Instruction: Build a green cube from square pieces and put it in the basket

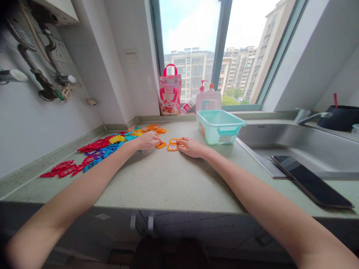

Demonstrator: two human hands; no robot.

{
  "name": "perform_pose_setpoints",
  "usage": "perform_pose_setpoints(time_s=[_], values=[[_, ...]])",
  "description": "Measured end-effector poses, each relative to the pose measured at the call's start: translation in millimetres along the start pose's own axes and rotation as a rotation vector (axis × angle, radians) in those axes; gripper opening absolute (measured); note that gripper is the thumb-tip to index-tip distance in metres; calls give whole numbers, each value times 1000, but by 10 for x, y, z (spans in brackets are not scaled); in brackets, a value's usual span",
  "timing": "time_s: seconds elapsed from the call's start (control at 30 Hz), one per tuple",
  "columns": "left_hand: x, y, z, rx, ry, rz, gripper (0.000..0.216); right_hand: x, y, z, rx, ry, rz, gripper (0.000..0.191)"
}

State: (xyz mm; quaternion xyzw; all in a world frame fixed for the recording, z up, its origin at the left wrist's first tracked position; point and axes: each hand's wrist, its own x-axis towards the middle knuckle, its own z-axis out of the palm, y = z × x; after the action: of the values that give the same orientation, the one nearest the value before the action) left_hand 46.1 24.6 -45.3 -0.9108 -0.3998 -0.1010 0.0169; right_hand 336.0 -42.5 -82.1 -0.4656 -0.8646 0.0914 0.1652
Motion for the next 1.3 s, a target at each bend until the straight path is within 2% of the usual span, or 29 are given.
perform_pose_setpoints(time_s=[0.07, 0.13, 0.2, 0.27, 0.33, 0.4, 0.53, 0.63, 0.7, 0.8, 0.87, 1.0, 1.13, 1.23, 1.3], values=[[38, 126, 79, -62, -26, 126, 40, 8, 22, 7, 12, 7, -17, 48], [48, 188, 128, -70, 31, 166, 41, 22, 33, 14, 18, 4, -5, 48], [31, 164, 146, -13, 112, 91, 43, 38, 19, 22, 21, 14, 27, 50], [-5, 77, 139, 71, 135, -69, 49, 51, -21, 38, 23, 35, 43, 53], [-50, -20, 115, 146, 71, -232, 57, 59, -69, 66, 24, 47, 42, 58], [-88, -82, 78, 223, -7, -333, 62, 58, -101, 101, 22, 46, 51, 62], [-101, -103, 2, 372, -40, -408, 58, 51, -89, 154, 8, 60, 83, 62], [-103, -178, -28, 411, 56, -469, 60, 54, -55, 164, -8, 89, 78, 63], [-130, -280, -33, 408, 127, -526, 68, 62, -38, 167, -7, 101, 55, 62], [-187, -418, -27, 321, 89, -576, 87, 79, -15, 174, 3, 99, 10, 59], [-206, -448, -19, 266, 53, -559, 94, 89, -2, 179, 10, 94, -14, 58], [-170, -351, 14, 274, 55, -455, 93, 92, 5, 178, 21, 88, -23, 58], [-108, -188, 51, 263, 19, -244, 86, 81, -13, 170, 31, 87, -16, 58], [-70, -106, 65, 171, -7, -74, 79, 79, -19, 168, 28, 84, -15, 58], [-49, -104, 61, 91, 14, -21, 74, 79, -23, 166, 18, 81, -8, 58]])
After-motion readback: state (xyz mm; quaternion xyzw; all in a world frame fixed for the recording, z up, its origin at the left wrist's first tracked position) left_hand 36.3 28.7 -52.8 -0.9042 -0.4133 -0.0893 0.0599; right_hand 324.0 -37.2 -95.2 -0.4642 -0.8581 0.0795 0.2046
